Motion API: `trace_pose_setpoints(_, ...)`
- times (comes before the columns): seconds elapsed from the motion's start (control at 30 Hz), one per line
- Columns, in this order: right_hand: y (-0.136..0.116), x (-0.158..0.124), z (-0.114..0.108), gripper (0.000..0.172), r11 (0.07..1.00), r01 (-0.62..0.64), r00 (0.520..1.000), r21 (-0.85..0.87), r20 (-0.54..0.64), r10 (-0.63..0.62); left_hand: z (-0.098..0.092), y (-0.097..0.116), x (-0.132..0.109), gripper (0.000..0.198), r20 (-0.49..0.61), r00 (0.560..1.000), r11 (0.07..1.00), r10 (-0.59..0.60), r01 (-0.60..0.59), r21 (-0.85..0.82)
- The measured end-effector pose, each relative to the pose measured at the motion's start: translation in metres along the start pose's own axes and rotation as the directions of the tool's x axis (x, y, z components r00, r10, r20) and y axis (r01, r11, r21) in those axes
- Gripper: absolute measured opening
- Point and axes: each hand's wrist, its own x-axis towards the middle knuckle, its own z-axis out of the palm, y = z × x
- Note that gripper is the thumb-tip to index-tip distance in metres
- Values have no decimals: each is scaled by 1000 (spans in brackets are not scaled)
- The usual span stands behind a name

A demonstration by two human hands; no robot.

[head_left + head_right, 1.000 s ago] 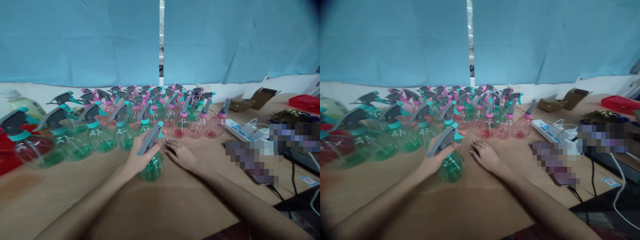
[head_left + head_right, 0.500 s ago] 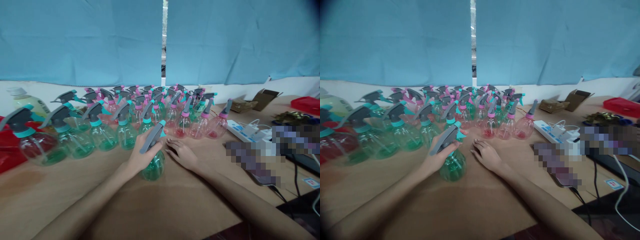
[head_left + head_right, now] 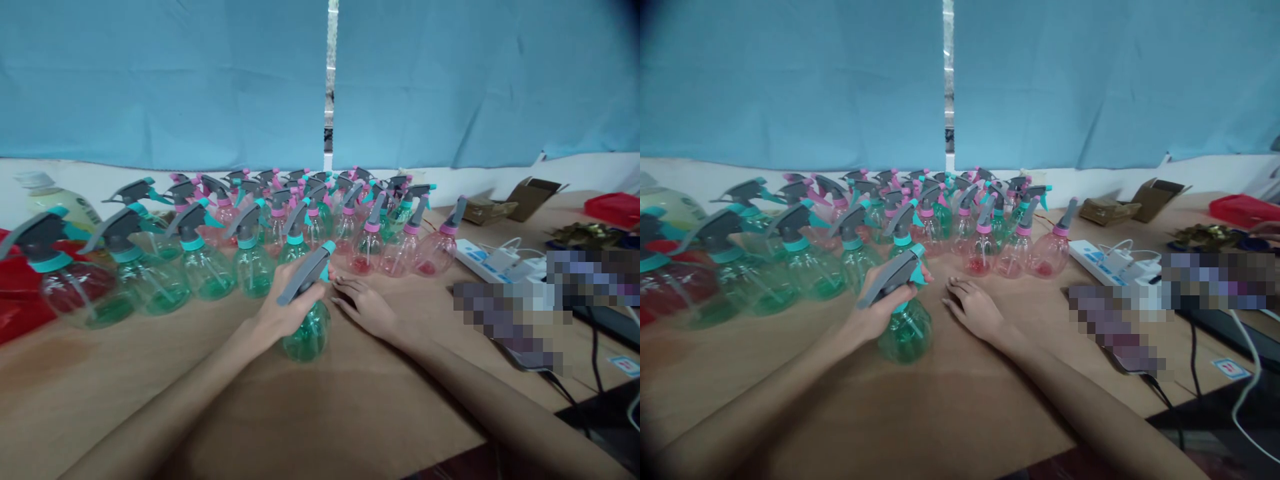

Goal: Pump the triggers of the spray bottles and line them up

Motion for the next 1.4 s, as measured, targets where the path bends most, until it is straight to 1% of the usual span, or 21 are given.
trace_pose_setpoints(0.1, 1, 0, 0, 38, 1000, 5, 1000, 6, 0, -5, -1, 2, 1, 13, -3, 1000, 999, 19, -19, -39)
trace_pose_setpoints(0.23, 1, 0, 1, 38, 1000, 7, 1000, 3, -5, -7, -3, 5, 2, 12, 18, 1000, 999, 21, -20, -50)
trace_pose_setpoints(0.3, 0, 0, 1, 38, 1000, 7, 1000, 0, -9, -7, -2, 5, 1, 11, 4, 1000, 999, 5, -5, -49)
trace_pose_setpoints(0.43, -1, 0, 0, 38, 1000, 0, 1000, -1, -10, 0, 2, 3, -2, 11, -69, 996, 998, -50, 48, -29)
trace_pose_setpoints(0.53, -1, 0, 0, 39, 1000, -2, 1000, 2, -11, 2, 4, 3, -4, 9, -97, 993, 998, -70, 69, -11)
trace_pose_setpoints(0.63, 0, -1, 1, 39, 1000, -6, 1000, 11, -14, 6, 4, 4, -4, 9, -97, 991, 996, -87, 87, 0)
trace_pose_setpoints(0.83, 1, -1, 2, 39, 1000, -5, 1000, 24, -17, 5, 2, 7, -4, 16, -59, 994, 995, -96, 95, -17)
trace_pose_setpoints(1.1, -2, -1, 2, 37, 999, -23, 999, 43, -22, 24, 2, 6, -2, 9, -53, 994, 996, -91, 90, -24)
trace_pose_setpoints(1.23, -2, -1, 1, 37, 997, -24, 999, 67, -30, 26, 3, 6, -3, 6, -81, 992, 995, -95, 95, -9)
trace_pose_setpoints(1.4, -1, -1, 1, 37, 998, -27, 999, 63, -25, 29, 2, 8, -4, 10, -67, 992, 994, -110, 109, -13)
